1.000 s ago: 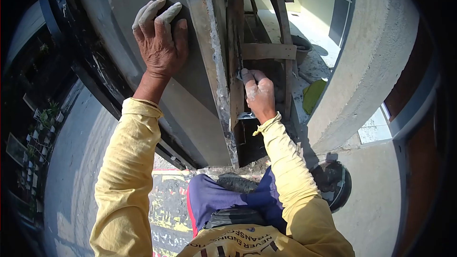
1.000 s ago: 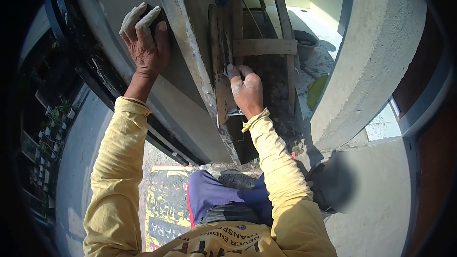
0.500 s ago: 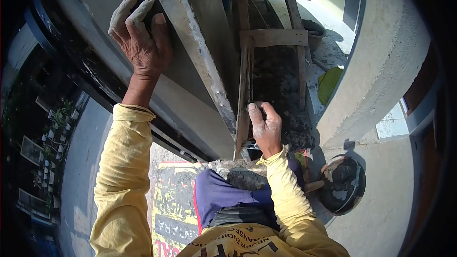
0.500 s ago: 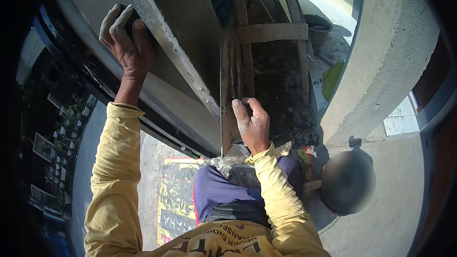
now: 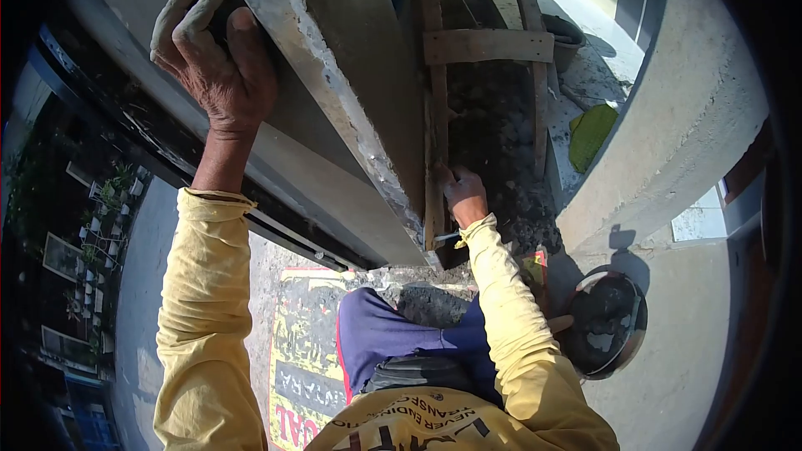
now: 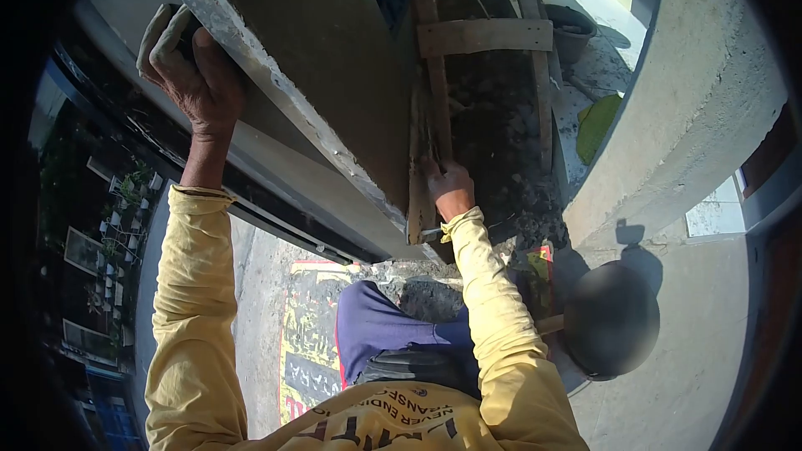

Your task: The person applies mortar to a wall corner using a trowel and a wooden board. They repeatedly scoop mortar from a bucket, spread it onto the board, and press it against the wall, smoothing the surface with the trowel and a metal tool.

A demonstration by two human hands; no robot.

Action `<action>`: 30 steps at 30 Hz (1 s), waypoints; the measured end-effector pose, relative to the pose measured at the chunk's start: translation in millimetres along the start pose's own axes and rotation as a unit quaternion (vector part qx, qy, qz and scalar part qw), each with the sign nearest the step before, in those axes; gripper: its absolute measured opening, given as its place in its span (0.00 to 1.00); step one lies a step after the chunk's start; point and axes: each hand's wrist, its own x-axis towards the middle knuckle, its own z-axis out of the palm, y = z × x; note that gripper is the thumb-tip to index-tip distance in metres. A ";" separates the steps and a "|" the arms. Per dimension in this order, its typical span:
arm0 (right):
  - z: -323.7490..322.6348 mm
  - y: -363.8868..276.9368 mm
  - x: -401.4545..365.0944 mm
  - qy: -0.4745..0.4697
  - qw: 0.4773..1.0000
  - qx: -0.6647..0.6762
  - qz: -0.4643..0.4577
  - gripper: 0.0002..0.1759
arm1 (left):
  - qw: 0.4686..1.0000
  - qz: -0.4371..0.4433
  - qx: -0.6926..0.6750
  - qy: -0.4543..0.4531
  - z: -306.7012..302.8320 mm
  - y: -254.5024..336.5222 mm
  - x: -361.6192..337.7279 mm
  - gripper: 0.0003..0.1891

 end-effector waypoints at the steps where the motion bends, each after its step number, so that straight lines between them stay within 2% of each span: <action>1: 1.1 21.1 -2.0 -0.024 0.998 -0.015 0.057 0.25 | 1.000 0.000 0.000 -0.002 0.7 1.5 1.1 0.18; 2: -0.1 32.0 -3.5 -0.037 0.990 0.066 0.117 0.25 | 1.000 0.001 0.002 -0.003 0.6 2.2 2.0 0.18; 4: 0.7 35.6 -10.7 -0.075 0.943 0.224 0.235 0.26 | 1.000 0.001 0.017 -0.010 -2.6 2.5 1.6 0.17; 7: 2.3 6.2 -8.6 -0.032 0.950 0.261 0.167 0.24 | 1.000 -0.008 0.013 -0.009 -2.6 3.2 1.8 0.17; 8: -1.1 -15.1 -2.1 -0.035 0.943 0.278 0.178 0.22 | 1.000 -0.007 0.014 -0.007 -1.5 3.5 2.8 0.17; 10: -28.5 -71.5 6.3 -0.130 0.921 0.305 0.206 0.21 | 1.000 -0.007 0.016 -0.008 -2.5 3.8 2.2 0.17; 14: -62.0 -185.1 18.0 -0.169 0.920 0.337 0.109 0.20 | 1.000 -0.019 0.005 0.005 -1.0 4.1 2.0 0.15; 15: -66.2 -200.9 29.4 -0.160 0.945 0.284 0.033 0.18 | 1.000 -0.020 0.009 0.004 -1.3 6.3 3.2 0.16; 18: -88.3 -284.7 5.3 -0.189 0.910 0.364 -0.056 0.18 | 0.999 -0.019 0.025 -0.004 -3.5 9.0 4.4 0.16; 19: -95.3 -298.4 5.2 -0.241 0.880 0.395 -0.103 0.18 | 1.000 -0.017 0.020 -0.003 -4.0 8.2 4.4 0.16; 20: -101.7 -306.4 2.6 -0.241 0.875 0.400 -0.128 0.18 | 1.000 -0.014 0.015 -0.003 -4.5 8.0 4.7 0.16; 22: -111.9 -310.2 -5.7 -0.220 0.876 0.402 -0.151 0.18 | 1.000 -0.010 0.012 0.002 -3.9 5.9 5.7 0.16; 24: -119.1 -291.0 -5.4 -0.173 0.895 0.391 -0.129 0.18 | 1.000 -0.008 0.007 0.002 -3.8 4.0 3.3 0.15; 27: -116.2 -221.6 -5.3 -0.106 0.926 0.361 -0.025 0.19 | 1.000 0.006 -0.010 0.010 -3.8 2.9 3.9 0.14; 30: -95.8 -122.5 -18.6 -0.083 0.926 0.342 0.134 0.20 | 1.000 0.019 -0.006 0.022 -1.1 2.6 2.8 0.14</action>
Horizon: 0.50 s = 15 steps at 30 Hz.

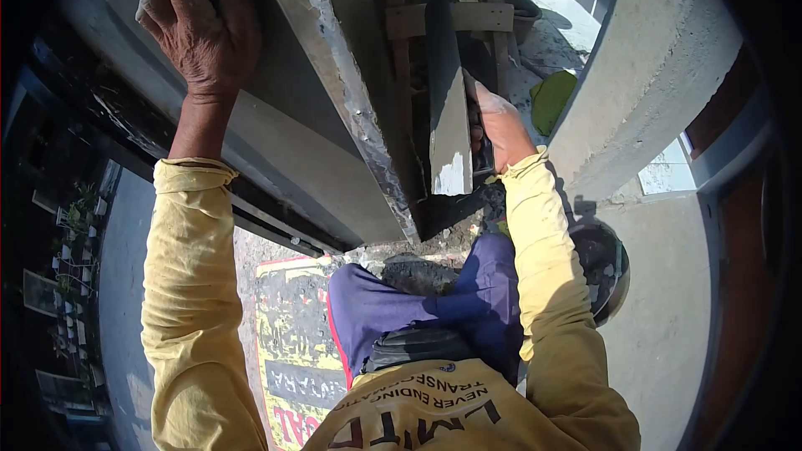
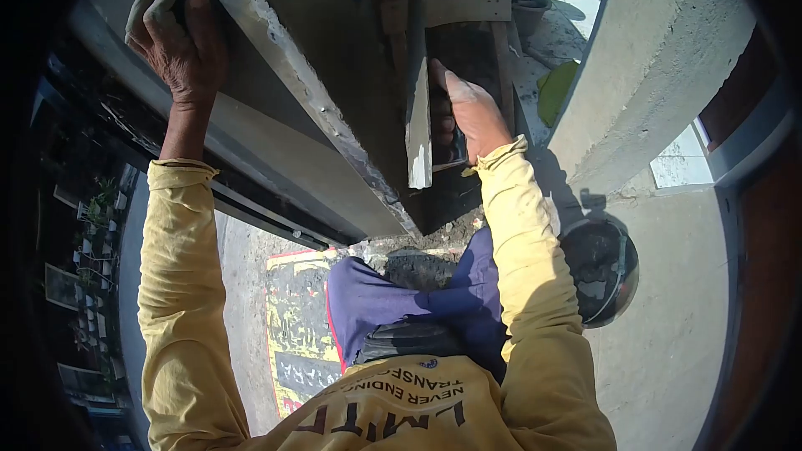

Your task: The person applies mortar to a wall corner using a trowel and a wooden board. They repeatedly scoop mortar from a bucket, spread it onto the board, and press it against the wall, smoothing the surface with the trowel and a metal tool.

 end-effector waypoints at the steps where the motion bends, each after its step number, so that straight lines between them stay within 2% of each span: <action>1: -14.8 33.7 2.8 0.009 0.998 0.002 0.060 0.19 | 1.000 -0.001 -0.010 0.012 1.5 0.4 0.1 0.14; 2: -26.9 64.3 6.9 0.021 0.993 -0.009 0.117 0.19 | 1.000 0.009 0.000 0.001 0.7 -1.6 0.2 0.14; 4: -35.7 116.8 11.5 0.036 0.987 0.005 0.155 0.18 | 1.000 0.011 0.019 -0.008 -0.3 -3.7 -2.1 0.14; 5: -38.7 132.0 13.1 0.015 0.984 0.005 0.179 0.18 | 1.000 0.016 0.016 -0.010 0.2 -4.2 -2.0 0.14; 8: -33.3 162.5 27.8 0.046 0.982 -0.012 0.184 0.17 | 0.999 0.035 -0.014 -0.016 0.8 -13.7 -2.5 0.14; 11: -25.4 151.3 56.3 0.030 0.978 -0.025 0.204 0.17 | 0.999 0.033 -0.018 -0.028 0.9 -16.6 -5.1 0.15; 14: -11.5 128.0 84.8 -0.004 0.994 -0.030 0.104 0.18 | 0.999 0.041 0.005 -0.033 0.9 -22.6 -7.0 0.14; 15: -2.7 109.2 85.7 -0.011 0.995 -0.024 0.101 0.16 | 0.998 0.044 0.013 -0.037 0.4 -24.7 -7.7 0.14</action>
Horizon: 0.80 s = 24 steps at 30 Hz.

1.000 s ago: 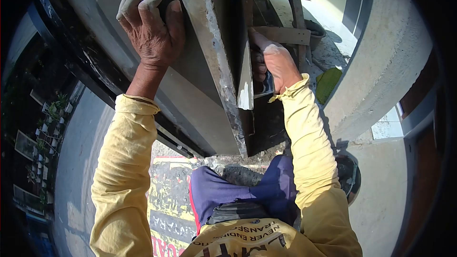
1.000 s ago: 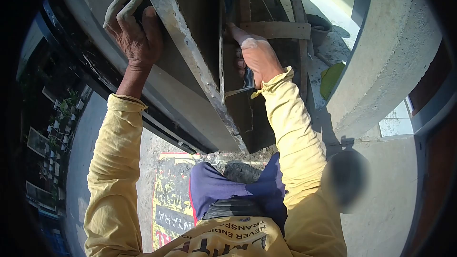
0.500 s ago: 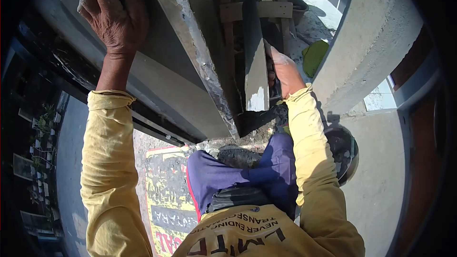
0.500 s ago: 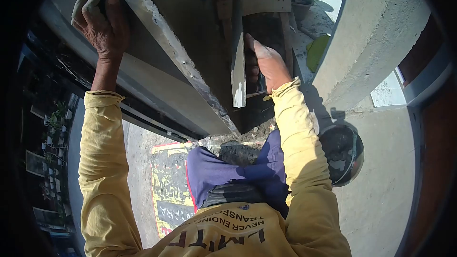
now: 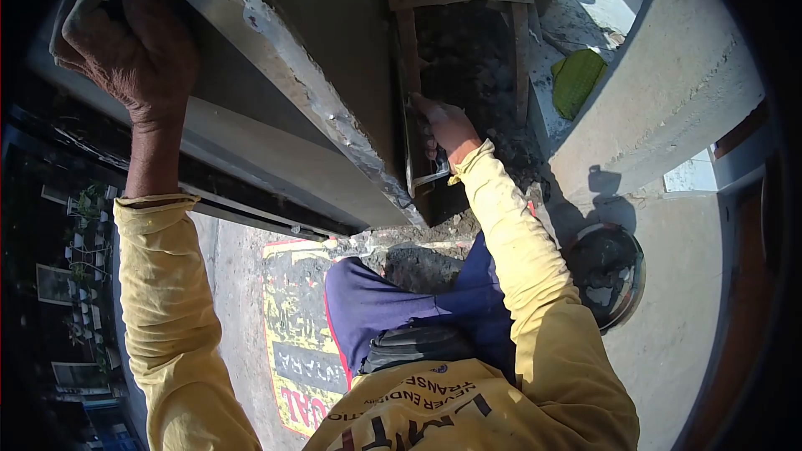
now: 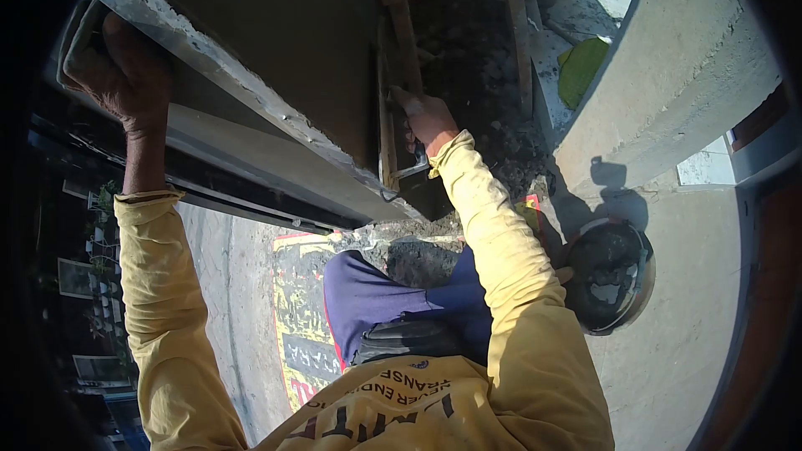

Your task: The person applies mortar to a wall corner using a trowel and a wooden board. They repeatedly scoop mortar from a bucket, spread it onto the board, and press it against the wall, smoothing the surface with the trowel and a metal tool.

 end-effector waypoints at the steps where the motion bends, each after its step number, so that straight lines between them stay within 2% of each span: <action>1: 8.4 -19.0 -8.8 -0.007 1.000 0.005 -0.002 0.15 | 1.000 -0.001 0.019 -0.010 -1.8 -0.6 -2.0 0.13; 3: 24.6 -43.8 -33.0 -0.040 0.994 0.011 -0.105 0.17 | 1.000 -0.011 0.018 -0.008 -2.0 -3.0 -3.5 0.12; 6: 42.9 -68.7 -86.2 -0.075 0.979 -0.023 -0.189 0.18 | 1.000 -0.010 0.009 -0.012 -2.6 2.6 0.2 0.12; 7: 45.9 -64.8 -97.3 -0.077 0.943 -0.052 -0.321 0.16 | 1.000 -0.006 -0.002 -0.008 -2.2 2.5 1.0 0.13; 9: 39.0 -65.1 -136.4 -0.116 0.952 -0.079 -0.271 0.14 | 1.000 0.002 -0.021 -0.003 -0.8 -0.7 0.6 0.14; 10: 35.6 -52.5 -144.2 -0.116 0.966 0.000 -0.229 0.15 | 1.000 0.004 -0.027 -0.001 0.1 -2.2 0.6 0.14; 12: 7.7 -26.9 -148.4 -0.071 0.990 0.058 -0.110 0.14 | 1.000 0.002 -0.016 -0.002 0.0 -3.0 -1.0 0.15; 14: -13.0 22.8 -134.0 0.060 0.987 0.088 -0.123 0.13 | 1.000 -0.001 0.002 -0.004 -0.9 -1.3 -2.1 0.15; 16: -31.9 63.6 -125.1 0.121 0.986 0.111 -0.037 0.15 | 1.000 -0.004 0.009 0.005 2.1 -2.8 -3.8 0.15; 17: -29.7 76.0 -121.0 0.161 0.982 0.092 -0.021 0.16 | 1.000 -0.004 0.013 0.005 2.4 -5.7 -4.5 0.15; 19: -21.5 87.8 -109.5 0.147 0.985 0.083 -0.032 0.18 | 1.000 0.004 0.010 0.002 2.0 -10.8 -5.2 0.16; 22: 0.0 65.2 -90.3 0.114 0.989 0.088 -0.047 0.19 | 1.000 -0.001 -0.004 0.007 2.6 -8.0 -3.2 0.16; 24: 16.1 40.7 -79.2 0.122 0.988 0.084 -0.046 0.16 | 1.000 -0.011 0.004 0.009 3.6 -5.6 -3.3 0.16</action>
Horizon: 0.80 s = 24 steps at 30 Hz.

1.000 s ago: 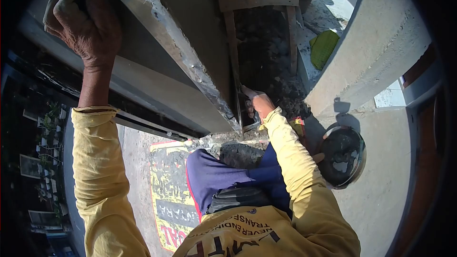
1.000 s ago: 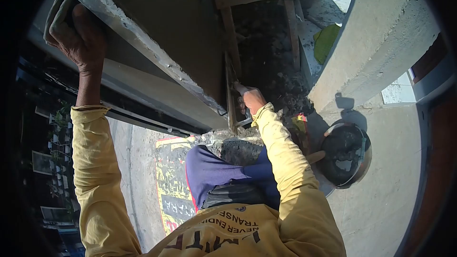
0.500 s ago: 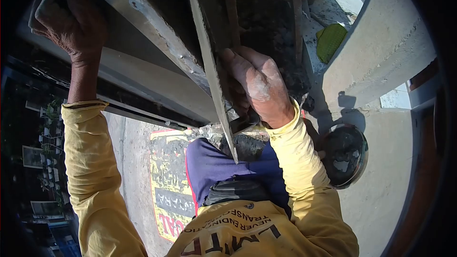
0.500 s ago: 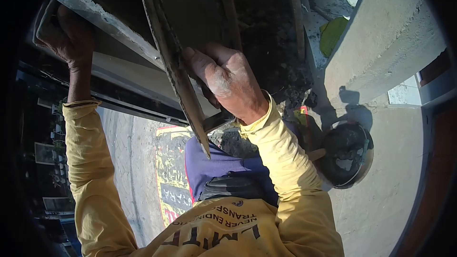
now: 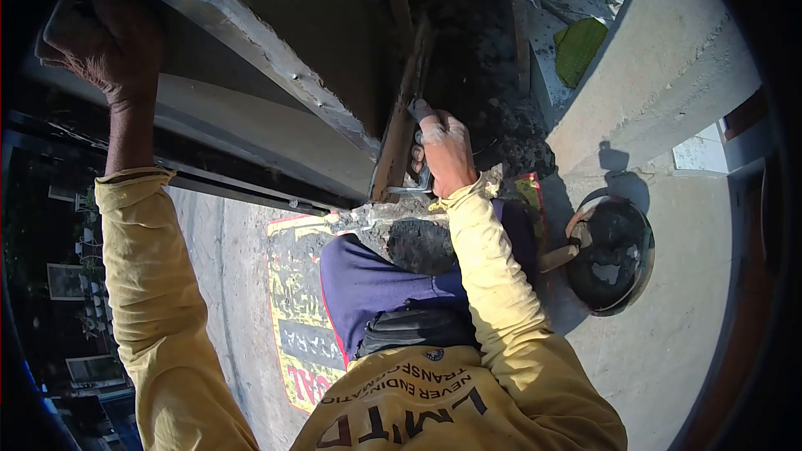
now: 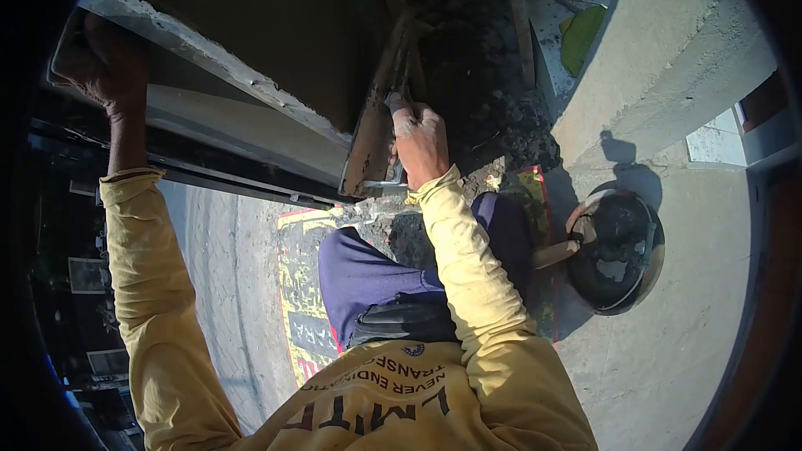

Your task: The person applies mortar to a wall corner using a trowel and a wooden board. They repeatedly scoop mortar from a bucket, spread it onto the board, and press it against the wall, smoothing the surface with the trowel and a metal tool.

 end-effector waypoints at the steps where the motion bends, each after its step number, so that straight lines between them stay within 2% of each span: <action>1: 1.2 -0.2 6.7 -0.021 1.000 0.010 0.008 0.16 | 1.000 -0.005 0.009 -0.002 0.8 0.3 -0.8 0.16; 3: 2.5 2.8 14.8 -0.063 0.997 0.029 0.024 0.18 | 1.000 -0.011 0.018 -0.014 0.1 -3.4 -3.2 0.17; 4: 5.7 -1.0 2.4 -0.069 0.998 -0.009 0.011 0.18 | 0.999 -0.013 0.018 -0.024 -0.8 -8.4 -4.3 0.18; 8: 16.5 -13.1 -109.9 -0.129 0.983 -0.131 -0.018 0.18 | 0.998 0.004 0.032 -0.054 -5.0 -17.6 -0.2 0.20; 10: 16.2 4.2 -155.5 -0.138 0.958 -0.185 -0.170 0.15 | 0.996 0.016 0.074 -0.037 -0.9 -26.3 -7.6 0.18; 12: 4.2 8.3 -172.9 -0.211 0.929 -0.132 -0.275 0.17 | 0.998 0.030 0.057 -0.014 0.5 -29.0 -5.7 0.16; 13: -4.8 12.2 -171.2 -0.218 0.916 -0.146 -0.304 0.18 | 0.999 0.034 0.021 0.001 1.6 -24.3 -2.7 0.16; 14: -10.4 16.9 -166.7 -0.194 0.936 -0.113 -0.271 0.16 | 0.999 0.036 -0.016 0.016 2.2 -17.9 0.0 0.15; 15: -16.7 18.0 -153.7 -0.157 0.964 -0.093 -0.192 0.15 | 0.995 -0.028 -0.053 -0.082 -7.9 -10.6 3.6 0.14; 17: -32.6 10.7 -116.1 -0.107 0.993 -0.038 -0.032 0.15 | 1.000 0.020 0.011 0.010 5.7 -11.3 1.3 0.13; 19: -66.0 35.5 -61.4 -0.114 0.984 -0.133 -0.042 0.18 | 0.998 0.054 0.019 0.028 4.2 -6.4 5.7 0.12; 21: -62.9 29.5 -35.8 -0.110 0.983 -0.061 0.134 0.23 | 0.997 0.045 0.010 0.068 8.9 0.3 6.1 0.12; 22: -52.0 26.7 -31.5 -0.083 0.989 -0.060 0.106 0.23 | 0.996 0.042 0.015 0.079 10.2 0.9 5.3 0.13; 24: -27.7 8.7 -32.6 -0.057 0.994 -0.047 0.082 0.22 | 0.997 0.042 0.061 0.022 -4.9 22.1 13.0 0.13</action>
